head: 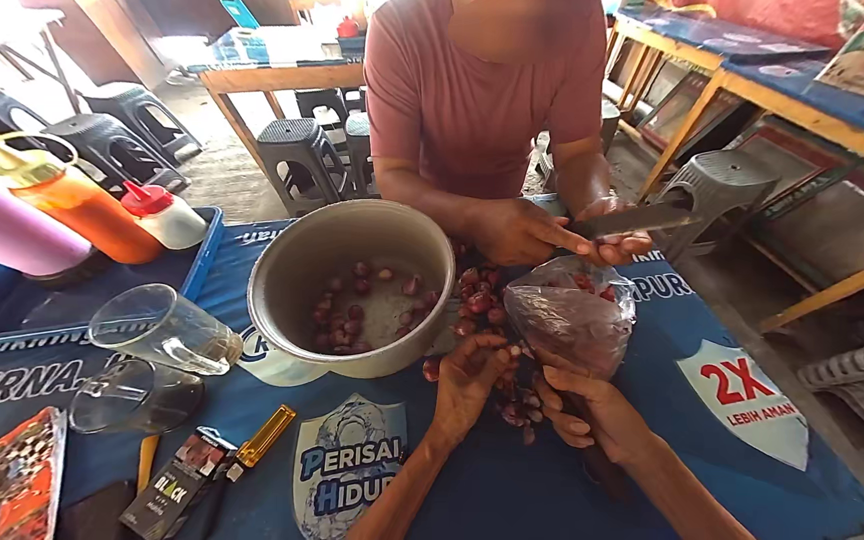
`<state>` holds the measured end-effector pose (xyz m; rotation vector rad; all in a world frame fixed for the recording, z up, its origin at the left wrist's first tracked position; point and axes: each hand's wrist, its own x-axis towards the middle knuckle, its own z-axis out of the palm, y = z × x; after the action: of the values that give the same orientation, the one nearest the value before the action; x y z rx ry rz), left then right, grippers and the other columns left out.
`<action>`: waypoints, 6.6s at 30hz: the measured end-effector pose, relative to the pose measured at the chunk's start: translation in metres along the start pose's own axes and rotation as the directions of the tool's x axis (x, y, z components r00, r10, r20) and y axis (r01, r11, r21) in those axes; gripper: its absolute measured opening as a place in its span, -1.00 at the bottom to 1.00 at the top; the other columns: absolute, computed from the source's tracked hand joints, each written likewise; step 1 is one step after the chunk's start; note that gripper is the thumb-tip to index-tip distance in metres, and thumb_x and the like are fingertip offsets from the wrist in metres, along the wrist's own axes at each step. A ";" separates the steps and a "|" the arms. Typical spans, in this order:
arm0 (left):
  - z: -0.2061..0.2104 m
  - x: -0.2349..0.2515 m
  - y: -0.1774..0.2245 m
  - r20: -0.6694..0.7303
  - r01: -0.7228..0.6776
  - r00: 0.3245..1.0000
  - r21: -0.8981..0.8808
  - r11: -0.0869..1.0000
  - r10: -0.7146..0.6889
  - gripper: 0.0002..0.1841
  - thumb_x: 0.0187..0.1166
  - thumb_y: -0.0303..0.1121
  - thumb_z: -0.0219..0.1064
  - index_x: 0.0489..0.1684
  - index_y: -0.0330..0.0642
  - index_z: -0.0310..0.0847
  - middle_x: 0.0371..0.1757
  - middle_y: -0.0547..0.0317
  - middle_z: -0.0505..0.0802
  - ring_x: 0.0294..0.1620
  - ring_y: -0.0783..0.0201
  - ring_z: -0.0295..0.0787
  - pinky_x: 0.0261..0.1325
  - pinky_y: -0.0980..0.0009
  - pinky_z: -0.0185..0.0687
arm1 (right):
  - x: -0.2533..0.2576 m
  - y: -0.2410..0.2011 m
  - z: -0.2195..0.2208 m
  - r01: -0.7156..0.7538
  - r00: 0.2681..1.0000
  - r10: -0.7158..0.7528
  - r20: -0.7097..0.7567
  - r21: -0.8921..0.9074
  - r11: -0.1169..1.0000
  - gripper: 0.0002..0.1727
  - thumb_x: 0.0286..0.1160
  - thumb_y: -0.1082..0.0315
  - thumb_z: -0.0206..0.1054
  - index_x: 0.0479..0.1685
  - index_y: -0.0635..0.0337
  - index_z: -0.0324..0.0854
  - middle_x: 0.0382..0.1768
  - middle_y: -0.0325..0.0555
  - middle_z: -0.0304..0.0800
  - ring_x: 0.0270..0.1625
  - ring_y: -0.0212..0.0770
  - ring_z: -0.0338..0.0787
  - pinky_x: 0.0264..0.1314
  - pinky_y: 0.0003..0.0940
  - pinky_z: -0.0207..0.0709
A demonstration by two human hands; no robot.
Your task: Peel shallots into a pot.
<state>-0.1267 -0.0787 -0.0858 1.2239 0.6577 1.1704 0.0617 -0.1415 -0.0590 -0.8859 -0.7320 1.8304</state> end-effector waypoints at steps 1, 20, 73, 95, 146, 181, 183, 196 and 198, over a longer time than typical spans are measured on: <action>0.001 -0.001 0.001 0.000 -0.007 1.000 0.023 1.000 0.007 -0.77 0.62 -0.57 0.29 0.15 -0.49 0.62 -0.20 0.13 0.92 -0.25 0.36 0.88 -0.10 0.44 0.83 | -0.001 0.001 0.002 0.019 0.999 -0.020 -0.045 -0.033 0.999 -0.43 0.71 0.29 0.02 0.74 0.03 0.30 -0.54 -0.29 0.58 -0.78 -0.51 0.45 -0.81 -0.67 0.36; -0.002 -0.001 0.004 0.086 0.092 0.992 0.032 0.995 -0.094 -0.77 0.76 -0.52 -0.01 0.20 -0.46 0.43 -0.21 0.16 0.86 -0.23 0.32 0.88 -0.04 0.35 0.84 | 0.000 0.005 0.007 0.038 0.999 -0.043 -0.023 -0.190 0.981 -0.34 0.71 0.33 0.06 0.85 0.01 0.14 -0.56 -0.28 0.60 -0.77 -0.48 0.46 -0.81 -0.63 0.37; 0.004 -0.013 -0.015 0.098 -0.344 0.937 0.421 0.839 0.335 -0.80 0.41 -0.51 0.50 -0.10 -0.45 0.74 -0.03 -0.04 0.90 0.03 0.37 0.86 0.19 0.51 0.75 | 0.003 0.003 -0.003 -0.108 0.994 0.109 0.002 0.155 0.982 -0.63 0.69 0.32 0.10 0.43 -0.03 0.46 -0.53 -0.31 0.59 -0.76 -0.51 0.53 -0.81 -0.67 0.40; 0.000 -0.001 0.002 -0.081 0.133 0.988 -0.028 0.991 -0.135 -0.80 0.72 -0.52 0.14 0.08 -0.44 0.61 -0.21 0.15 0.87 -0.26 0.36 0.83 -0.09 0.43 0.80 | 0.000 0.008 0.003 0.071 0.997 -0.072 0.021 0.040 0.997 -0.61 0.63 0.31 0.24 0.42 0.07 0.52 -0.54 -0.25 0.64 -0.75 -0.47 0.56 -0.79 -0.63 0.45; 0.000 -0.003 0.005 0.001 0.190 0.982 -0.052 0.980 -0.190 -0.70 0.67 -0.58 0.19 0.28 -0.52 0.60 0.00 0.03 0.89 -0.03 0.29 0.89 0.20 0.35 0.80 | 0.002 0.005 0.006 -0.003 0.997 -0.008 -0.072 -0.149 0.989 -0.38 0.74 0.30 0.03 0.82 0.00 0.21 -0.56 -0.29 0.55 -0.77 -0.48 0.45 -0.81 -0.63 0.36; 0.002 -0.002 0.007 -0.014 0.249 0.968 -0.094 0.964 -0.252 -0.76 0.70 -0.57 0.15 0.18 -0.52 0.60 -0.16 0.03 0.91 -0.21 0.26 0.92 0.01 0.34 0.86 | 0.000 0.002 0.005 -0.023 0.998 0.010 -0.068 -0.191 0.981 -0.36 0.75 0.30 -0.01 0.86 -0.01 0.13 -0.61 -0.31 0.51 -0.80 -0.47 0.42 -0.84 -0.61 0.34; 0.002 -0.002 0.006 -0.010 0.244 0.969 -0.097 0.965 -0.246 -0.75 0.70 -0.57 0.14 0.19 -0.52 0.60 -0.15 0.03 0.91 -0.20 0.26 0.92 0.02 0.33 0.86 | 0.000 0.002 0.003 -0.018 0.999 0.014 -0.029 -0.164 0.986 -0.34 0.75 0.28 -0.02 0.88 -0.06 0.07 -0.59 -0.33 0.50 -0.79 -0.49 0.42 -0.83 -0.63 0.33; 0.006 -0.006 0.004 -0.050 0.150 0.987 -0.010 0.989 -0.150 -0.82 0.58 -0.60 0.30 0.05 -0.50 0.63 -0.20 0.09 0.91 -0.22 0.30 0.91 0.00 0.36 0.87 | 0.001 0.009 0.010 0.058 0.988 -0.108 -0.108 -0.386 0.921 -0.40 0.75 0.36 0.08 0.80 0.11 0.24 -0.47 -0.28 0.67 -0.78 -0.47 0.43 -0.81 -0.60 0.39; 0.008 -0.007 0.003 -0.049 0.144 0.988 0.005 0.990 -0.144 -0.81 0.59 -0.58 0.31 0.06 -0.49 0.64 -0.20 0.09 0.91 -0.22 0.31 0.91 -0.01 0.37 0.87 | 0.001 0.007 0.009 0.035 0.988 -0.086 -0.124 -0.368 0.929 -0.40 0.75 0.35 0.07 0.80 0.08 0.26 -0.50 -0.29 0.64 -0.79 -0.47 0.41 -0.82 -0.60 0.37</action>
<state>-0.1230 -0.0881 -0.0824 1.1384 0.7749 1.0803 0.0507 -0.1445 -0.0595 -1.2036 -1.0192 1.5836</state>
